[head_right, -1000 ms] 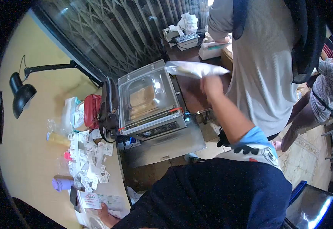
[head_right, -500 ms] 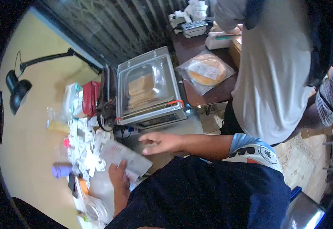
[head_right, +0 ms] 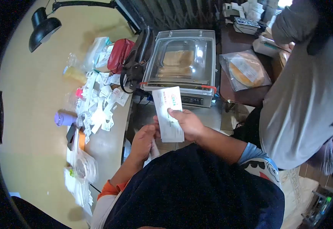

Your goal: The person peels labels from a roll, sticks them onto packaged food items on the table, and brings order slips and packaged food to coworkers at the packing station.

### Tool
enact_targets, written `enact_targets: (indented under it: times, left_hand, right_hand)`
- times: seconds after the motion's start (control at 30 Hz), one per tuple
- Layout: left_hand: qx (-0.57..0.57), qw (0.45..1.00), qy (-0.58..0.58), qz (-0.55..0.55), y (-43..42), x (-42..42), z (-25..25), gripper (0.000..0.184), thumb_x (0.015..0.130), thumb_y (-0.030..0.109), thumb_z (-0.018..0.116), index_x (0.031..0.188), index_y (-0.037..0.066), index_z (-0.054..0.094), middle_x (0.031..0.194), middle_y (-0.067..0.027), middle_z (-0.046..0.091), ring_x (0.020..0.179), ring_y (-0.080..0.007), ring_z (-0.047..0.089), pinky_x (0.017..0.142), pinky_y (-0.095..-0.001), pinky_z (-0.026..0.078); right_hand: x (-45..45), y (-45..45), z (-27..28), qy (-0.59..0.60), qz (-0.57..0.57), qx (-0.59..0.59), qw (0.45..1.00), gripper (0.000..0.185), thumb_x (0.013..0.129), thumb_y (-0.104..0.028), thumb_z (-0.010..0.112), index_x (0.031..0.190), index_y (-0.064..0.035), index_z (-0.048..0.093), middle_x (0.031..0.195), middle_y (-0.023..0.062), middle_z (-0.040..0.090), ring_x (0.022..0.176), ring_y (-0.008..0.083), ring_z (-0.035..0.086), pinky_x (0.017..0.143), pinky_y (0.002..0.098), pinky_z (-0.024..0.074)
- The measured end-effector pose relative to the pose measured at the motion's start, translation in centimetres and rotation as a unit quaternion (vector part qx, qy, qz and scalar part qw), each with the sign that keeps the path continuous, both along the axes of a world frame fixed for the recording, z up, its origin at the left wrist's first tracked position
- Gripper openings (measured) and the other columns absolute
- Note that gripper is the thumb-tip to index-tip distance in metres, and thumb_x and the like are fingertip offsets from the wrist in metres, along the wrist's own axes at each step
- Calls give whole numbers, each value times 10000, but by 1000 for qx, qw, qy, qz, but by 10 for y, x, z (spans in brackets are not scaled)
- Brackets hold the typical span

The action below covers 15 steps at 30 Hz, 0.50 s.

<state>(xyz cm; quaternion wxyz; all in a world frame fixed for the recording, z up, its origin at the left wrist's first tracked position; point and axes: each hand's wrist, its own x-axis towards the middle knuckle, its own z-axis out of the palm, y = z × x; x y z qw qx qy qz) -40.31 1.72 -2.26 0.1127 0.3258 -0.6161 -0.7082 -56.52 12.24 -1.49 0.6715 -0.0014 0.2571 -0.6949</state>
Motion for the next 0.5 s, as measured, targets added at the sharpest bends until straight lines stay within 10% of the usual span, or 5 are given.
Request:
enact_targets:
  times: [0.27, 0.5]
  left_hand:
    - [64, 975, 134, 167, -38, 119, -29, 238, 895, 171, 458, 1078, 41, 535, 927, -57, 551, 867, -149, 521, 771, -267, 433]
    - [58, 990, -6, 131, -52, 210, -77, 199, 811, -48, 466, 998, -18, 527, 885, -95, 581, 820, -214, 590, 760, -317, 474]
  right_hand:
    - [57, 57, -22, 142, -122, 61, 980, 329, 870, -70, 519, 1153, 81, 447, 991, 219, 616, 872, 286, 638, 773, 374, 533]
    - [149, 108, -65, 265, -131, 215, 931, 264, 855, -34, 531, 1079, 104, 511, 914, 181, 635, 792, 245, 642, 762, 340, 516]
